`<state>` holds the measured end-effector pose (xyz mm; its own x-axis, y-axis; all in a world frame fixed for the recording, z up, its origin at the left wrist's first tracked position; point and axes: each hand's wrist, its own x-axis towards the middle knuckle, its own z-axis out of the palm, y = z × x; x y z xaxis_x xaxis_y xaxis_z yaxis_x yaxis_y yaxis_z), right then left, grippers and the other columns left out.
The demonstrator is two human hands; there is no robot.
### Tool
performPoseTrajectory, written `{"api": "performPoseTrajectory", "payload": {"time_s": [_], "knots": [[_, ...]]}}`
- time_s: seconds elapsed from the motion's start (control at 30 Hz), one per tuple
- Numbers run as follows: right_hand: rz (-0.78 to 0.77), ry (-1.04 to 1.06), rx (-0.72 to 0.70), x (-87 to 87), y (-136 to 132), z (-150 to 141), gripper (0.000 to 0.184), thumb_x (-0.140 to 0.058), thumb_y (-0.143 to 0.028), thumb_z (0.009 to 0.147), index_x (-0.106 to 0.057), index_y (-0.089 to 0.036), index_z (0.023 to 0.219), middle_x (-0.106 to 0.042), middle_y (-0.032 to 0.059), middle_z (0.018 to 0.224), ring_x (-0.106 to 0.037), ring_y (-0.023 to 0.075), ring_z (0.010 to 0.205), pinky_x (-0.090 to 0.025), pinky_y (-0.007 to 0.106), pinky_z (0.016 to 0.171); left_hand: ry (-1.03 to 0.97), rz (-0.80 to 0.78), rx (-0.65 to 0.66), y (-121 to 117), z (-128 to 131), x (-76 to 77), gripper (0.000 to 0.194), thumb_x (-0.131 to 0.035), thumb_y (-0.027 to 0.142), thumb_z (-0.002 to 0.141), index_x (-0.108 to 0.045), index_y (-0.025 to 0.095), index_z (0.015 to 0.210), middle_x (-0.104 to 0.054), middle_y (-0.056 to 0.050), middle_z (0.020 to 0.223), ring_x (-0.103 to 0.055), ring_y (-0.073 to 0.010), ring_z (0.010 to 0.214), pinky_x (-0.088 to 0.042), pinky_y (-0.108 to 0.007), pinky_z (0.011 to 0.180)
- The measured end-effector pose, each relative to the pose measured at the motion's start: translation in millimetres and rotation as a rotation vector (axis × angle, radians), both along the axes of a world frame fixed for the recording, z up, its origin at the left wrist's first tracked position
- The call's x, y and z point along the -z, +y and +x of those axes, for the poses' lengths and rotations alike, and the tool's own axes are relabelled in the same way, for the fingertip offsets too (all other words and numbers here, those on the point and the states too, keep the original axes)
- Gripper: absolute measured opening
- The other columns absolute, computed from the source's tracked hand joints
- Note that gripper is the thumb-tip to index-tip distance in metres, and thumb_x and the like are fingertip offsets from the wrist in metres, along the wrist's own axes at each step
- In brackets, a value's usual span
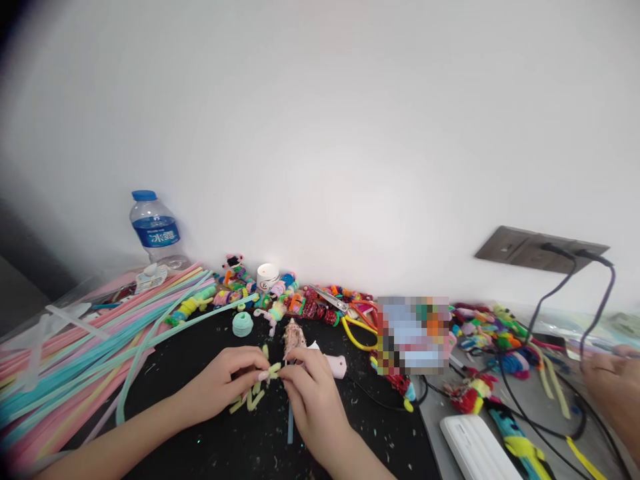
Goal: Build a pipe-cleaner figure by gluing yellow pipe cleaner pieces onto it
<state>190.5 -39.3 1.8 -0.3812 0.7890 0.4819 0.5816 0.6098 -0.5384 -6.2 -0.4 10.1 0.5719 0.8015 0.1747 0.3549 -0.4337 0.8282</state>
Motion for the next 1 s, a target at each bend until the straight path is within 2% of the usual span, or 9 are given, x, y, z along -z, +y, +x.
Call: {"api": "performPoseTrajectory", "payload": {"time_s": [0.23, 0.37, 0.47, 0.7, 0.83, 0.93, 1.0], "knots": [[0.001, 0.013, 0.005, 0.9, 1.4, 0.0, 0.019, -0.043, -0.010, 0.088, -0.057, -0.021, 0.095, -0.053, 0.0071, 0.103, -0.050, 0.0197, 0.098, -0.042, 0.034, 0.084, 0.000, 0.009, 0.026, -0.7, -1.3, -1.4, 0.019, -0.047, 0.021, 0.086, -0.061, 0.016, 0.076, -0.053, 0.002, 0.069, -0.049, -0.0099, 0.061, -0.037, -0.020, 0.060], [0.012, 0.030, 0.007, 0.1, 1.3, 0.7, 0.020, -0.043, -0.008, 0.087, -0.056, -0.020, 0.094, -0.053, 0.0069, 0.102, -0.050, 0.0188, 0.096, -0.042, 0.032, 0.082, -0.029, -0.043, -0.025, -0.3, -2.1, -0.8, 0.020, -0.042, 0.024, 0.088, -0.060, 0.016, 0.083, -0.052, 0.001, 0.074, -0.046, -0.0092, 0.058, -0.036, -0.019, 0.054], [0.007, 0.030, 0.003, -0.2, 1.3, 0.8, 0.020, -0.043, -0.008, 0.087, -0.056, -0.020, 0.095, -0.052, 0.0069, 0.102, -0.050, 0.0187, 0.096, -0.042, 0.032, 0.082, -0.031, -0.060, -0.018, -0.7, -1.8, -1.1, 0.016, -0.047, 0.025, 0.086, -0.061, 0.017, 0.088, -0.054, 0.000, 0.077, -0.045, -0.0087, 0.056, -0.034, -0.019, 0.052], [-0.018, 0.010, -0.020, -0.3, 1.6, -0.2, 0.021, -0.043, -0.007, 0.087, -0.056, -0.021, 0.095, -0.052, 0.0063, 0.103, -0.049, 0.0187, 0.097, -0.041, 0.032, 0.084, 0.001, 0.030, 0.011, -0.7, 0.2, -0.8, 0.015, -0.048, 0.019, 0.085, -0.061, 0.016, 0.078, -0.054, 0.001, 0.071, -0.049, -0.0111, 0.066, -0.035, -0.021, 0.061], [-0.018, 0.007, -0.014, -1.9, 0.6, -0.4, 0.021, -0.043, -0.007, 0.086, -0.056, -0.022, 0.095, -0.052, 0.0061, 0.103, -0.049, 0.0189, 0.097, -0.040, 0.032, 0.084, 0.005, 0.051, 0.013, 0.2, -0.6, 0.5, 0.016, -0.049, 0.019, 0.085, -0.060, 0.016, 0.074, -0.053, 0.002, 0.068, -0.048, -0.0104, 0.063, -0.035, -0.020, 0.059], [-0.019, 0.002, 0.015, -4.3, -0.1, 1.7, 0.027, -0.042, -0.005, 0.082, -0.053, -0.022, 0.101, -0.052, 0.0068, 0.106, -0.048, 0.0205, 0.100, -0.040, 0.034, 0.085, -0.002, 0.067, -0.019, 1.2, -2.0, 1.1, 0.018, -0.047, 0.021, 0.085, -0.059, 0.016, 0.073, -0.052, 0.002, 0.068, -0.048, -0.0106, 0.061, -0.036, -0.019, 0.058], [-0.004, -0.011, 0.086, -5.0, 1.5, 4.6, 0.035, -0.042, -0.003, 0.077, -0.050, -0.021, 0.107, -0.050, 0.0081, 0.110, -0.045, 0.0225, 0.104, -0.038, 0.037, 0.087, -0.011, 0.062, -0.077, 2.6, -3.2, 2.3, 0.019, -0.045, 0.022, 0.086, -0.059, 0.017, 0.075, -0.054, 0.001, 0.071, -0.048, -0.0107, 0.060, -0.037, -0.019, 0.056]]}}
